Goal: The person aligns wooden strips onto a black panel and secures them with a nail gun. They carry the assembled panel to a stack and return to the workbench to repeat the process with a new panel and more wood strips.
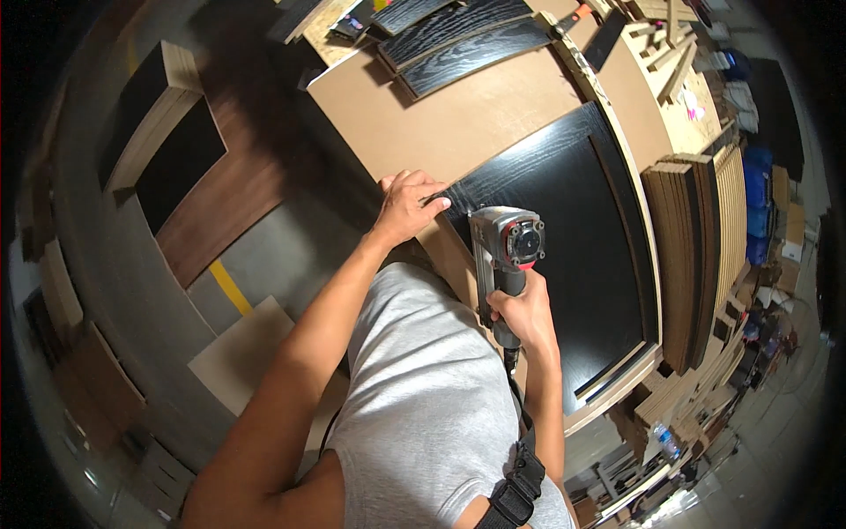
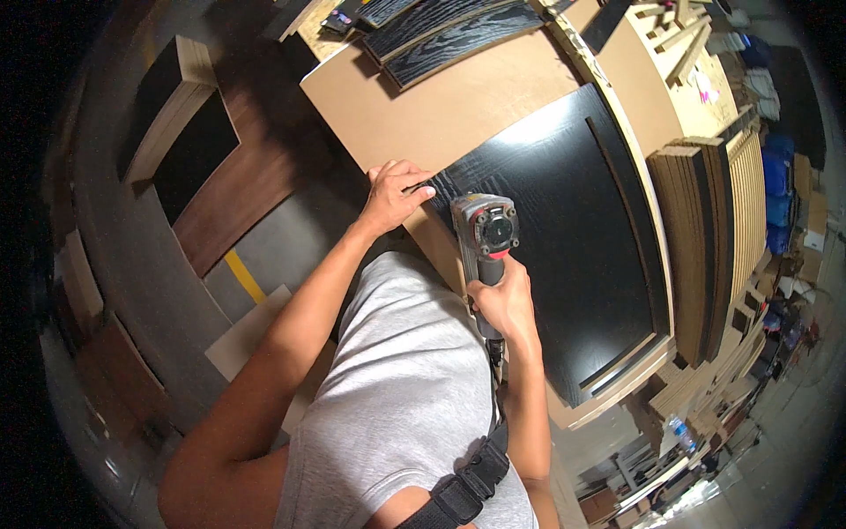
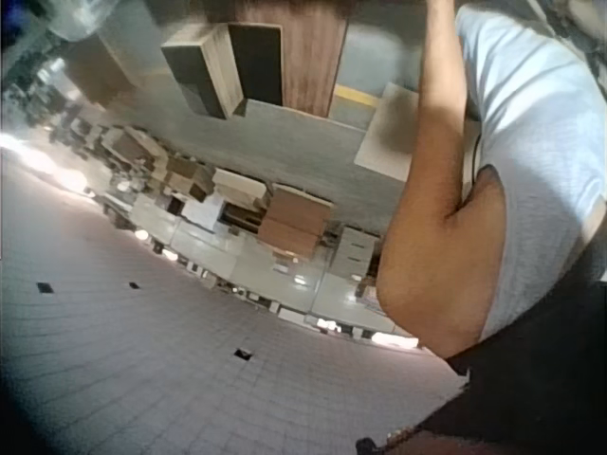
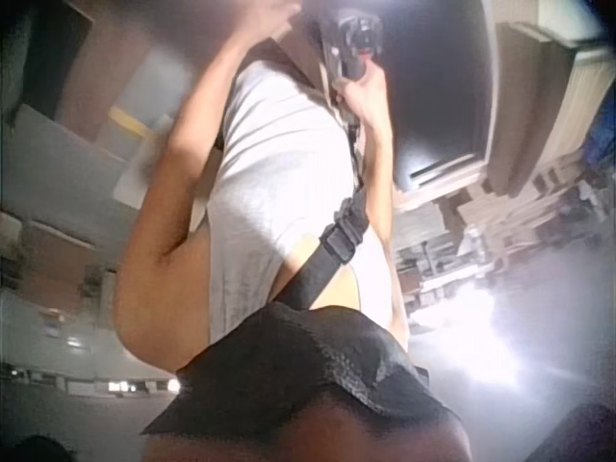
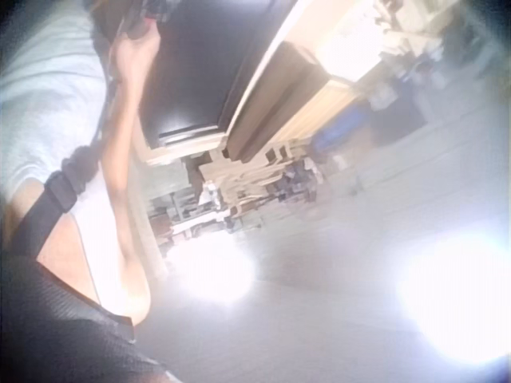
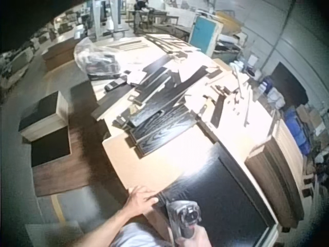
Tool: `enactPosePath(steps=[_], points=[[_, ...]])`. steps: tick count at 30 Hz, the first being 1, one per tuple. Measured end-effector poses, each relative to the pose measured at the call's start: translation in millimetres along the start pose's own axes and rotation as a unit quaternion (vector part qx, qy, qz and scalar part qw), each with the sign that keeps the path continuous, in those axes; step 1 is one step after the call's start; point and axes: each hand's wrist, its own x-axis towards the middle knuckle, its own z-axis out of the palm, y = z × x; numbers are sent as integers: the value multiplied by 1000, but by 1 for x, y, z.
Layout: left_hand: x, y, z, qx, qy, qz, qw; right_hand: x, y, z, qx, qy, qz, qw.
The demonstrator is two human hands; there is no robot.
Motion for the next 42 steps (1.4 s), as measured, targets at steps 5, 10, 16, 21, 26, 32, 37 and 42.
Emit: enactPosePath(steps=[5, 10, 16, 21, 26, 32, 37, 42], points=[[0, 0, -1, -7, 14, 11, 1000, 11, -18, 4, -12, -18, -1, 1000], [2, -2, -1, -13, 12, 20, 1000, 15, -19, 5, -58, -4, 7, 998], [3, 0, -2, -2, -3, 14, 1000, 13, -22, 10, -107, 20, 5, 994], [3, 0, 2, 6, 7, 28, 1000, 16, -18, 4, -93, 9, 22, 995], [1, 2, -1, -6, -11, 3, 1000, 15, -24, 0, -45, -11, 1, 999], [3, -2, 2, 11, -1, 8, 1000, 18, -14, -4, -28, -21, 13, 999], [3, -2, 2, -2, -6, -9, 1000, 18, -14, -4, -19, -30, 2, 999], [1, -2, 2, 1, -2, -5, 1000, 21, -17, -4, -38, -31, 4, 999]])
